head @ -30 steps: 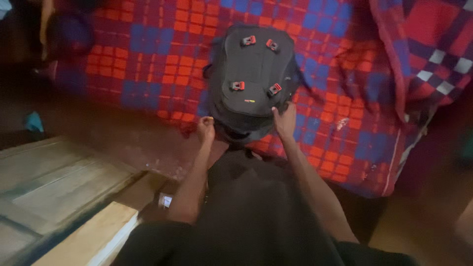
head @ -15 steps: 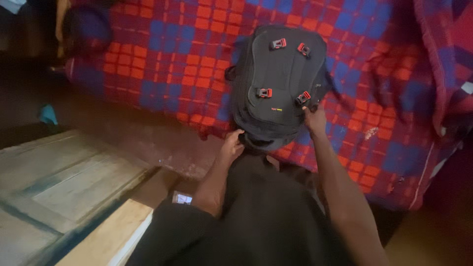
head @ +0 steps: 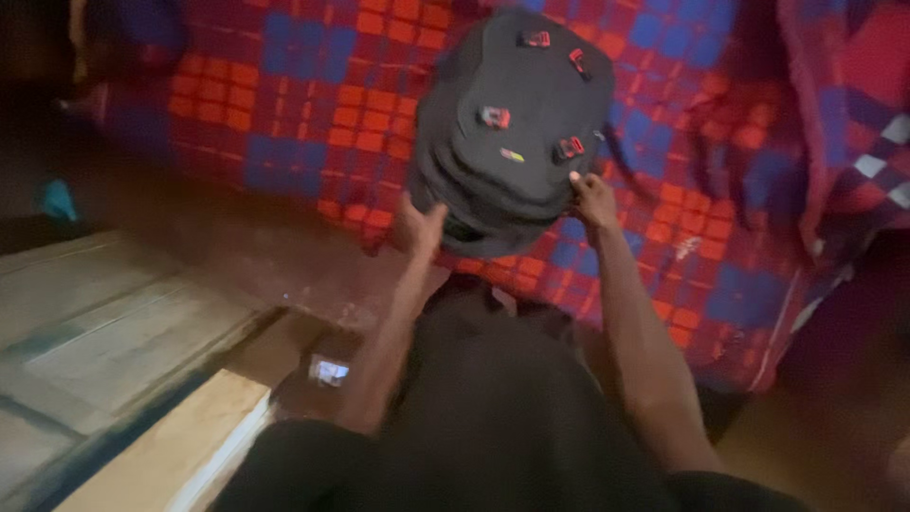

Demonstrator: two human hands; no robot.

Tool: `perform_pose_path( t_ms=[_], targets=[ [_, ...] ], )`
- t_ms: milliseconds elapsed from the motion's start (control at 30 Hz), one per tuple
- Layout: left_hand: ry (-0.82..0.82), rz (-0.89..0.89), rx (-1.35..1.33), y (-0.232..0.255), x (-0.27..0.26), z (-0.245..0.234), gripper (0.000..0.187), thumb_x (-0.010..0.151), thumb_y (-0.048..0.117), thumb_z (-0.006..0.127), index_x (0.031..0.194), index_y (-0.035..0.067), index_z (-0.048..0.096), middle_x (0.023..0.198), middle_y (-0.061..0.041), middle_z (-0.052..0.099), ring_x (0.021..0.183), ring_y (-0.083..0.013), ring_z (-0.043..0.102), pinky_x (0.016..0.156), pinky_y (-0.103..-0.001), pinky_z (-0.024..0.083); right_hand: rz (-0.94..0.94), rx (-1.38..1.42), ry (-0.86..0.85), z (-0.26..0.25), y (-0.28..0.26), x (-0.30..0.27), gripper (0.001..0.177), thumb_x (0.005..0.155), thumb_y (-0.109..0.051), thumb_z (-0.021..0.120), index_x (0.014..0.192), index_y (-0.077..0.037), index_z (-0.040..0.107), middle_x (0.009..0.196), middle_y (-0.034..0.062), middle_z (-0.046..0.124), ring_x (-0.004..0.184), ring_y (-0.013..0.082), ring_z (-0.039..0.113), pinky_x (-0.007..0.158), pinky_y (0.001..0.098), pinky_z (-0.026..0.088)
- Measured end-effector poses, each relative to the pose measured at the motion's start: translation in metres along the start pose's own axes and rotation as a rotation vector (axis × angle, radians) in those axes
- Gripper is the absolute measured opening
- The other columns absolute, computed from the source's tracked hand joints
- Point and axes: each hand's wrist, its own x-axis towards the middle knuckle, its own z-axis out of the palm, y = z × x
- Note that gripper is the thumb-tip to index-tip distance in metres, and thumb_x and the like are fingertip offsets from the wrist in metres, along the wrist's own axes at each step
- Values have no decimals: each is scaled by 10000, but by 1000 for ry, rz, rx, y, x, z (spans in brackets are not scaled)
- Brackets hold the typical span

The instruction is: The person packs a black backpack with several items from a bed, including a laptop, cables, a power adapter, a remote control, and a smartphone. The person then zips the backpack closed.

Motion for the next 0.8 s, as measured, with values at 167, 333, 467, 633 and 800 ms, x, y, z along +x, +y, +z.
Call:
perform_pose_path(
  t_ms=[167, 333, 467, 633, 800],
  targets=[
    [-79, 283, 153, 123, 48, -90, 853, 827, 352, 768, 1516, -2, 412, 1512, -266, 471, 1382, -411, 481, 1113, -527, 416, 42, 381, -49, 34, -45, -37, 225, 1014, -310, 580, 950, -95, 602, 824, 57, 646, 686, 190, 622, 627, 377, 534],
    [-245, 661, 346, 248, 72, -131, 707, 754, 390, 754, 1327, -9, 642, 1256, -232, 704, 1146, -375, 698, 985, -490, 560, 94, 774, -175, 58, -38, -103, 254, 1027, -299, 572, 992, -54, 629, 843, 84, 638, 721, 239, 590, 694, 397, 509],
    [-268, 923, 447, 293, 79, -84, 757, 734, 396, 814, 1352, -1, 633, 1246, -258, 675, 1139, -421, 665, 971, -515, 531, 250, 987, -102, 73, -5, -149, 264, 1034, -313, 592, 901, -87, 566, 776, 66, 582, 735, 233, 572, 697, 372, 482],
    [-238, 992, 266, 290, 73, -24, 773, 787, 391, 859, 1362, -52, 594, 1295, -294, 624, 1183, -459, 619, 949, -541, 517, 195, 1060, -117, 71, 2, -160, 312, 1054, -367, 566, 887, -104, 554, 786, 65, 590, 756, 236, 581, 707, 378, 486],
    [-369, 730, 12, 293, 54, -16, 581, 787, 319, 743, 1284, 27, 666, 1074, -137, 755, 952, -302, 747, 849, -439, 587, 17, 680, -114, 47, 21, -156, 428, 1059, -419, 512, 939, -36, 661, 801, 126, 704, 716, 261, 690, 645, 394, 567]
  ],
)
